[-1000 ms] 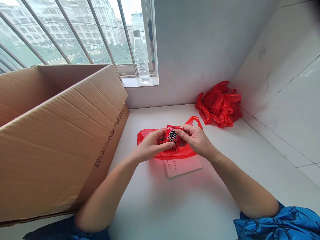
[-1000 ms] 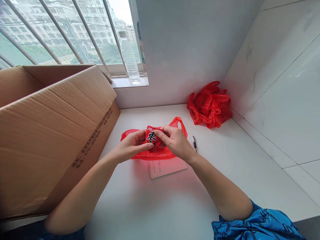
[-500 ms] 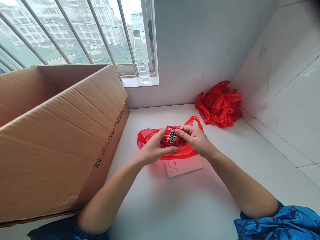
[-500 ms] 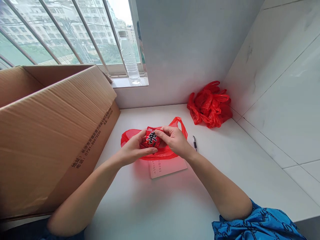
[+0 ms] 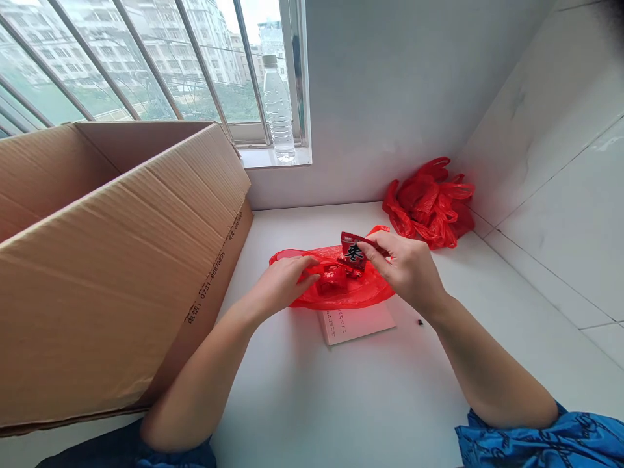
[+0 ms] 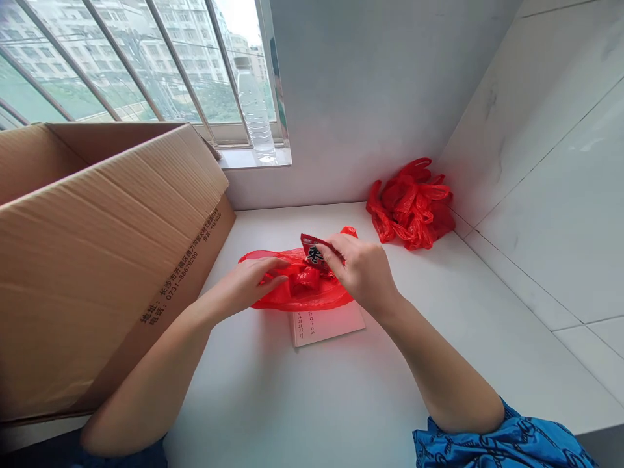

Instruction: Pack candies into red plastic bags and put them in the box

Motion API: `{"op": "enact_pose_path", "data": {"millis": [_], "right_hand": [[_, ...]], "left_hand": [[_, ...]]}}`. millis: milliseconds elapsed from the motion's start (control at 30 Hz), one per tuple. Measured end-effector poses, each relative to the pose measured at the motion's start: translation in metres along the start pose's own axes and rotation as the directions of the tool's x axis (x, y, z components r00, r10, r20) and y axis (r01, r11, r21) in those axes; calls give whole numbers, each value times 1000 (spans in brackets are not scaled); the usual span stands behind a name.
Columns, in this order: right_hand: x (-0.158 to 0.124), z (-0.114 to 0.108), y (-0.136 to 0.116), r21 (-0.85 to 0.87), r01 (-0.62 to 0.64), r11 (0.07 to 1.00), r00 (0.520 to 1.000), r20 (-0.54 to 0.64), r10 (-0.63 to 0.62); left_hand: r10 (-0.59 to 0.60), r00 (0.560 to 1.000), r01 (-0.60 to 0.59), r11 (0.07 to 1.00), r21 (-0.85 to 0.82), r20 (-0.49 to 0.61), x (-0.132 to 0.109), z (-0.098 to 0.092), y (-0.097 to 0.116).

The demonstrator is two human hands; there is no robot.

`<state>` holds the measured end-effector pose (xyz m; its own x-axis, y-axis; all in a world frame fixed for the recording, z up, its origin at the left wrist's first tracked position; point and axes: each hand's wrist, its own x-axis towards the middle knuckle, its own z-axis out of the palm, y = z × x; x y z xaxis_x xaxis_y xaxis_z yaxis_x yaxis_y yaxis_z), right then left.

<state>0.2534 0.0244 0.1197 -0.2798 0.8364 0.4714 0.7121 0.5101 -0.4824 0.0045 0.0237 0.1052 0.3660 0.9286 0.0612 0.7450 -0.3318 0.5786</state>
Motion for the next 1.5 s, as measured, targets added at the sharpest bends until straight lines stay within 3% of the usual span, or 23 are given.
{"op": "enact_pose_path", "data": {"millis": [133, 200, 333, 467, 533, 733, 1100, 1267, 1367, 1500], "right_hand": [[-3, 11, -1, -34, 47, 998, 957, 289, -35], [-2, 22, 1, -15, 15, 1000, 938, 346, -9], [4, 41, 10, -38, -90, 995, 920, 380, 97], [7, 48, 25, -390, -42, 920, 872, 436, 224], [6, 52, 30, -476, -17, 879, 851, 455, 263], [4, 62, 32, -549, 2, 836, 833, 463, 302], [1, 55, 30, -577, -6, 817, 839, 442, 319], [2, 38, 17, -483, -21, 875, 865, 431, 258], [1, 28, 8, -211, -48, 976, 915, 383, 127], [-3, 25, 1, 62, 21, 998, 939, 342, -41]], "left_hand": [[-32, 999, 27, 992, 122, 38, 1, 2, 0], [-30, 999, 25, 990, 138, 38, 1, 2, 1], [-20, 1000, 16, 982, 188, 21, 0, 1, 2], [19, 1000, -23, 966, 257, 19, 1, 7, 4], [78, 996, -89, 963, 253, 50, 3, 15, 3], [157, 983, -167, 978, 122, 91, 6, 38, -5], [128, 985, -149, 971, 188, 118, 3, 29, -3], [38, 995, -64, 954, 292, 94, 4, 27, 6], [15, 999, -18, 991, 133, 29, 5, 25, 13], [-13, 1000, 16, 987, -157, 25, 5, 24, 18]]}}
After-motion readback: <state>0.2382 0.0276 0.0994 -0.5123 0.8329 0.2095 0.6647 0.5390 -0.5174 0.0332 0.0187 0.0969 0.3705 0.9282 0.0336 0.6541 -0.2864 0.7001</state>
